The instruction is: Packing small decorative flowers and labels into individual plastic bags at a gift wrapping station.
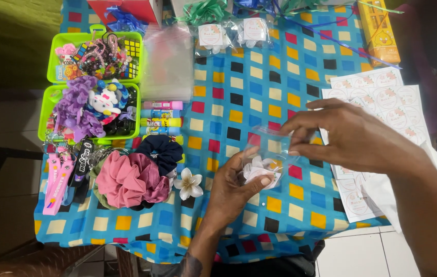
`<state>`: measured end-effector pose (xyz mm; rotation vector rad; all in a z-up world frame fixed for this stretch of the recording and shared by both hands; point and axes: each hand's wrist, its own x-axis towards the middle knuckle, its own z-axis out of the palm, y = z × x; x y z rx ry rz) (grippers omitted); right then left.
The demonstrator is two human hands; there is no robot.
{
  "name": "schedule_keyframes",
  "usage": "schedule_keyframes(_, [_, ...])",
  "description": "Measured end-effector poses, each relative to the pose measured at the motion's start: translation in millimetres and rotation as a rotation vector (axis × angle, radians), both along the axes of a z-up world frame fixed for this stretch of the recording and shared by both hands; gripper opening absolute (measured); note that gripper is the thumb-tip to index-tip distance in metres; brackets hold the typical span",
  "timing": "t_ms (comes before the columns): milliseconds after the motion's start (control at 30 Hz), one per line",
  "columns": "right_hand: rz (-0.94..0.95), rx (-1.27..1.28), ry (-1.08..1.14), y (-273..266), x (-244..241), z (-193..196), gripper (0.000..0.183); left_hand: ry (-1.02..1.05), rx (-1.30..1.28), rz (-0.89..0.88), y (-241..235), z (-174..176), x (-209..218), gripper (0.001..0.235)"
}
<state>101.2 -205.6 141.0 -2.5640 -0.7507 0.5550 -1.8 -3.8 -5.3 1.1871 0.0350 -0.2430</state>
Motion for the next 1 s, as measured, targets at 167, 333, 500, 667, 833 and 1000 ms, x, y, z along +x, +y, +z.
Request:
schedule_keyframes(167, [-0.198,0.367,-0.162,-33,-11,-19,0.021,-0.027,0.015,0.044,0,2,1,0.06])
schedule_keyframes(333, [-0.14,0.67,0.178,-18,-32,-76,0.057,-0.043,0.023,0.115,-5,-5,0,0.06])
schedule_keyframes(500, [-0.486,0.907,0.191,1,-54,-94,0.013,-0.12,-0.026,0.089,-2,3,-6,0.065])
schedule_keyframes(667, [-0.487,0.711,0.008,-1,-60,-92,0.011,-0.15,0.063,0.246,-2,16,-6,0.036])
schedule_keyframes(833, [-0.478,0.729,-0.12,5,-67,-104,0.012,-0.181,0.066,0.377,-12,12,-3,0.019])
schedule_keyframes(1000, [-0.655,1.08,-0.146,17,-74,-127,0.03,-0.071,0.041,0.518,-20,14,-1,0.02])
